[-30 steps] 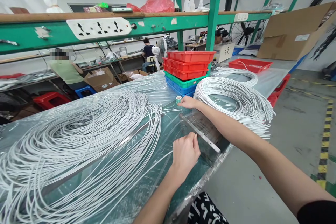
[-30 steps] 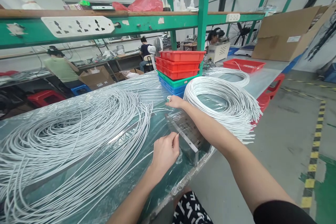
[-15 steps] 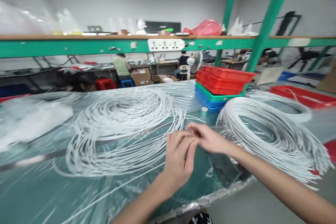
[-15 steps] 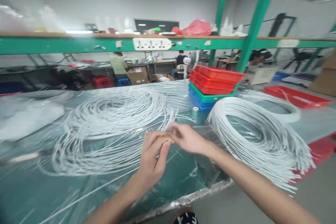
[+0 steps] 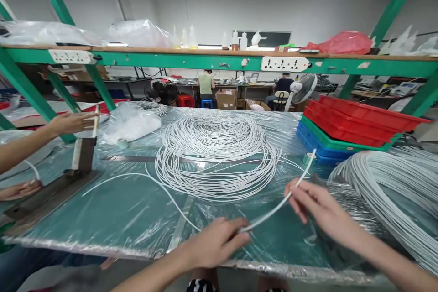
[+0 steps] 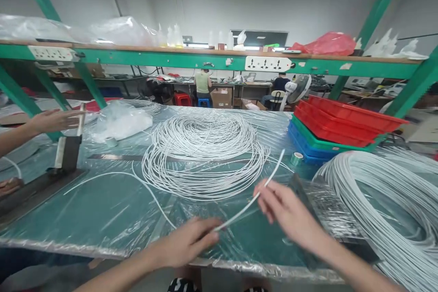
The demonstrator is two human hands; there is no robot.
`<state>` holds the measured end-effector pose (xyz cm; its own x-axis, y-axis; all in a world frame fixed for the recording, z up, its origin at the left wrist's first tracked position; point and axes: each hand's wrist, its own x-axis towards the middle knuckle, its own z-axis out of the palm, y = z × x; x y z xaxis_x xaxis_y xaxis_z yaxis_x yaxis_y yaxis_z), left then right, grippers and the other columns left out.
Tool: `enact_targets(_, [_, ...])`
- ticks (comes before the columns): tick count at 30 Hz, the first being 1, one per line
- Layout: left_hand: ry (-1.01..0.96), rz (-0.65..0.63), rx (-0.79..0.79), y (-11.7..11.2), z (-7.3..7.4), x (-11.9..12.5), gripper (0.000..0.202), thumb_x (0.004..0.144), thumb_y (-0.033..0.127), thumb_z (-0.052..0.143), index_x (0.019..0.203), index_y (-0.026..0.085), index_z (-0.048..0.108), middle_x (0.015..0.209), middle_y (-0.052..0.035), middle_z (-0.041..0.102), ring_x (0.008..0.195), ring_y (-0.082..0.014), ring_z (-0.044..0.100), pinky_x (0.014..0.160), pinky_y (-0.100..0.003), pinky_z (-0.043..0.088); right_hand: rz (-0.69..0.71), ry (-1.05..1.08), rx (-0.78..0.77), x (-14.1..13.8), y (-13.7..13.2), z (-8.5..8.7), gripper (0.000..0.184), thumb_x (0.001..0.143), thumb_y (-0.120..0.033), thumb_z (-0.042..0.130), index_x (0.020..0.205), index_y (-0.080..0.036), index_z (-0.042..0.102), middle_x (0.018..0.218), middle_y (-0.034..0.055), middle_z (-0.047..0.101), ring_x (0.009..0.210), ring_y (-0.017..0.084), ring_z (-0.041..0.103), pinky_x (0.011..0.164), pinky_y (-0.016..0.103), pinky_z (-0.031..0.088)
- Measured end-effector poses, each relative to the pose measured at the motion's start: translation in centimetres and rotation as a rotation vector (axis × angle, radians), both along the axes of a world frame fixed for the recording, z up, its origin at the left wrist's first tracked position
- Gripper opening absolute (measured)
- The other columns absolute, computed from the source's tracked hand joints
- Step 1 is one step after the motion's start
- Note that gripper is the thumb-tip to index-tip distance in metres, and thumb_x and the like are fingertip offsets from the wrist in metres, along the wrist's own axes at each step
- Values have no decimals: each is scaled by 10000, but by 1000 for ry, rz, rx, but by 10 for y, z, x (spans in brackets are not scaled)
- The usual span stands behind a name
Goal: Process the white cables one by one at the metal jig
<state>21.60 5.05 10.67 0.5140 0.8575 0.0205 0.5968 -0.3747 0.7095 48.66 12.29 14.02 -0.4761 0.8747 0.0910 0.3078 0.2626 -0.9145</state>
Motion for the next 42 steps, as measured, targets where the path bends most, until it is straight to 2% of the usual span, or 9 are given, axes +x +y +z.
enact_targets(5, [286, 363, 75, 3, -41, -103, 403, 977, 462, 373, 859, 252, 697, 720, -38, 690, 608, -205, 612, 600, -276, 402, -379, 174, -96, 66, 86, 4, 460, 826, -662, 577, 750, -213, 511, 555, -29, 442, 417, 117, 415, 413, 259, 352])
enact_targets(9, [426, 600, 203, 11, -46, -179, 324, 896, 464, 448, 917, 290, 721, 878, -27, 762, 729, -238, 689, 628, -270, 450, -564, 197, -313, 94, 130, -4, 334, 902, -468, 541, 705, -211, 457, 484, -68, 311, 374, 98, 325, 395, 239, 317])
enact_targets(13, [500, 614, 611, 19, -39, -214, 355, 899, 538, 422, 809, 326, 693, 775, 75, 725, 747, -189, 666, 667, -243, 433, -511, 114, -416, 86, 154, -15, 311, 938, -399, 503, 701, -212, 427, 465, -73, 298, 361, 95, 309, 382, 223, 277])
enact_targets(19, [521, 463, 1012, 69, -25, -224, 336, 938, 447, 470, 709, 283, 652, 670, 46, 693, 670, -157, 659, 630, -235, 454, -451, -62, -384, 56, 208, -21, 307, 991, -348, 418, 720, -206, 422, 436, -84, 271, 334, 90, 301, 363, 217, 266])
enact_targets(24, [657, 407, 741, 132, -49, -215, 425, 982, 454, 321, 970, 242, 689, 941, -37, 749, 892, -246, 689, 766, -346, 518, -485, -385, -280, 30, 249, -31, 314, 1009, -384, 426, 809, -167, 532, 472, -45, 426, 357, 92, 389, 385, 212, 319])
enact_targets(28, [728, 298, 608, 153, -78, -209, 456, 939, 363, 324, 1241, 189, 618, 1189, -123, 688, 1101, -316, 627, 908, -448, 484, -328, -745, -148, 16, 238, -44, 355, 963, -460, 510, 895, -146, 660, 614, 32, 612, 494, 143, 552, 497, 235, 406])
enact_targets(35, [748, 326, 601, 124, -92, -226, 489, 920, 330, 357, 1364, 230, 536, 1362, -117, 584, 1256, -338, 537, 1029, -485, 420, -356, -1019, 284, 36, 176, -33, 356, 928, -474, 477, 1010, -238, 731, 904, 66, 727, 866, 232, 674, 698, 268, 440])
enact_targets(39, [707, 356, 468, 77, -58, -201, 478, 952, 430, 399, 1368, 242, 541, 1389, -102, 575, 1276, -328, 528, 1024, -457, 434, -544, -981, 318, 80, 171, -26, 377, 915, -488, 426, 954, -267, 729, 935, 91, 733, 871, 256, 677, 683, 319, 439])
enact_targets(42, [637, 345, 264, 26, -19, -169, 433, 967, 469, 438, 1316, 260, 585, 1304, -81, 644, 1179, -290, 604, 952, -392, 470, -656, -868, 316, 132, 184, -45, 405, 868, -572, 428, 780, -294, 709, 885, 157, 732, 782, 288, 670, 636, 386, 417])
